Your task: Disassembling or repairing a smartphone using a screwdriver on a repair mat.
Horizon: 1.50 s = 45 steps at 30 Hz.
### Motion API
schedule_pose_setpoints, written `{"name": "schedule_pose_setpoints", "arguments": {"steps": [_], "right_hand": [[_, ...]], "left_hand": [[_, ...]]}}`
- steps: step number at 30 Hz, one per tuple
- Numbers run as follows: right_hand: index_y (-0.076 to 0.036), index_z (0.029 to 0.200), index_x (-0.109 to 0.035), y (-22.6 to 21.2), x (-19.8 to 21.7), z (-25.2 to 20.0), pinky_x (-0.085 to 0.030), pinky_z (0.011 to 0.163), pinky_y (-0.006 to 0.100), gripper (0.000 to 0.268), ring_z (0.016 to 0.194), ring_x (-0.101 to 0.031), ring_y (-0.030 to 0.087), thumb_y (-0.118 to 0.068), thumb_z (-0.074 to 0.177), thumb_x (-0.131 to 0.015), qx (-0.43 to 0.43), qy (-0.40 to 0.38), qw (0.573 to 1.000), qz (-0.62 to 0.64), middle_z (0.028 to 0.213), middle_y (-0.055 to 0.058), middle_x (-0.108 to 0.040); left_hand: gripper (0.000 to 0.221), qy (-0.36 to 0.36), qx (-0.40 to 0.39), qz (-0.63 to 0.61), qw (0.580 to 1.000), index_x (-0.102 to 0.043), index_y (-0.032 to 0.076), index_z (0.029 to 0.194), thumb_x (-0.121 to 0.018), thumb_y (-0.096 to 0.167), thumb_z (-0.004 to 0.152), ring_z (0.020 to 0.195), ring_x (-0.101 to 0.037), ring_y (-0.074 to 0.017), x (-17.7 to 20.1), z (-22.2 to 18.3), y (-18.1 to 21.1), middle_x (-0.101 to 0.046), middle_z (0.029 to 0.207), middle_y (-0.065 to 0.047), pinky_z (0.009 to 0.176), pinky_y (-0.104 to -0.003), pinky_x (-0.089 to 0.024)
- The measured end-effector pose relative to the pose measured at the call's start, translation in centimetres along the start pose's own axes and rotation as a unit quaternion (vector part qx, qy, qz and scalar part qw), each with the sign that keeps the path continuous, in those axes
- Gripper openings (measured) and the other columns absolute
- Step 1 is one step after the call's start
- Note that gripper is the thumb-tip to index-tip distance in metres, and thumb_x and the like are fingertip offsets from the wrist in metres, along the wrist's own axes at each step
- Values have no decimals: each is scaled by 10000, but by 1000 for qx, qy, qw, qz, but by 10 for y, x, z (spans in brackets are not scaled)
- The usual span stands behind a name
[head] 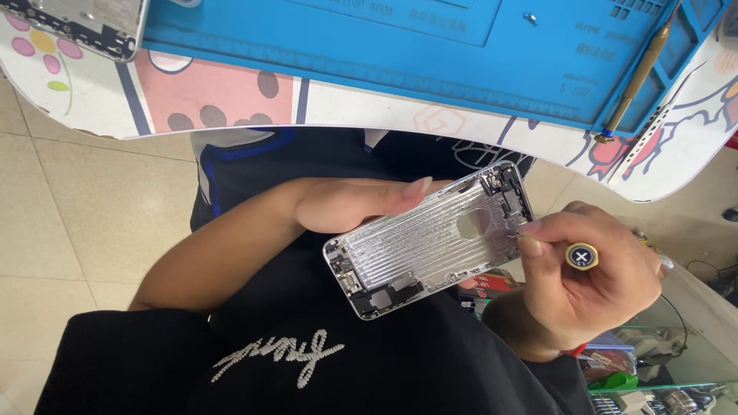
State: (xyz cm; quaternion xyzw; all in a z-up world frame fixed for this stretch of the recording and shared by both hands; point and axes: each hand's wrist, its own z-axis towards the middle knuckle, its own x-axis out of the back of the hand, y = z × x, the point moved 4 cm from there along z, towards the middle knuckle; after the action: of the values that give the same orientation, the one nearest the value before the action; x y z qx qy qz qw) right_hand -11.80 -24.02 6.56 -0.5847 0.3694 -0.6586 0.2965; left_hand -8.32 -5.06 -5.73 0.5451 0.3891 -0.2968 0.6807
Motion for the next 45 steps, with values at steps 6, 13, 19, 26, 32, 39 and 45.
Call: {"name": "schedule_pose_setpoints", "arguments": {"steps": [6,13,19,26,32,39,45], "right_hand": [[-32,1001,-701,-23,-13,22,-411,530,235,199,589,-583,108,61,831,-747,14,-175,973,-152,772,58,-647],[-77,1010,-711,-49,-44,36,-423,555,343,264,601,-583,184,23,773,-769,33,-267,945,-188,697,46,-568],[-75,1018,-704,-45,-48,36,-427,586,371,258,637,-574,220,-6,782,-784,59,-258,944,-198,706,47,-563],[-67,1047,-697,-44,-50,38,-448,607,378,263,683,-605,242,-30,805,-792,80,-263,938,-212,751,56,-603],[-73,1053,-701,-44,-51,37,-443,616,404,252,695,-598,265,-51,821,-798,98,-255,929,-250,764,62,-583],[-94,1079,-708,-42,-49,35,-444,646,416,279,731,-592,273,-64,821,-808,106,-254,921,-277,794,51,-565],[-82,991,-742,-55,-54,45,-427,556,411,319,621,-555,265,-28,686,-819,149,-232,921,-273,685,58,-521]], "left_hand": [[839,36,87,-28,995,-263,66,1633,-200,641,1026,1381,-554,-260,3,4,-10,-540,1513,-178,1101,-381,-504],[844,36,75,-11,996,-471,12,1522,-177,646,1049,1291,-621,-222,5,3,-16,-633,1386,-163,1063,-352,-544],[871,30,68,-5,997,-527,-19,1474,-165,656,1059,1286,-626,-247,5,2,-14,-643,1372,-180,1065,-365,-545],[909,45,68,41,996,-527,-10,1457,-166,697,1013,1290,-650,-275,5,4,-11,-657,1355,-202,1043,-374,-571],[911,50,61,48,996,-546,-14,1433,-159,697,1016,1240,-680,-268,7,4,-10,-676,1309,-197,997,-359,-601],[914,50,58,37,996,-575,-36,1407,-163,690,1034,1205,-690,-271,9,4,-10,-691,1265,-199,986,-361,-602],[902,42,64,12,997,-554,-47,1431,-179,675,1042,1252,-659,-270,7,2,-10,-663,1337,-208,1024,-373,-578]]}}
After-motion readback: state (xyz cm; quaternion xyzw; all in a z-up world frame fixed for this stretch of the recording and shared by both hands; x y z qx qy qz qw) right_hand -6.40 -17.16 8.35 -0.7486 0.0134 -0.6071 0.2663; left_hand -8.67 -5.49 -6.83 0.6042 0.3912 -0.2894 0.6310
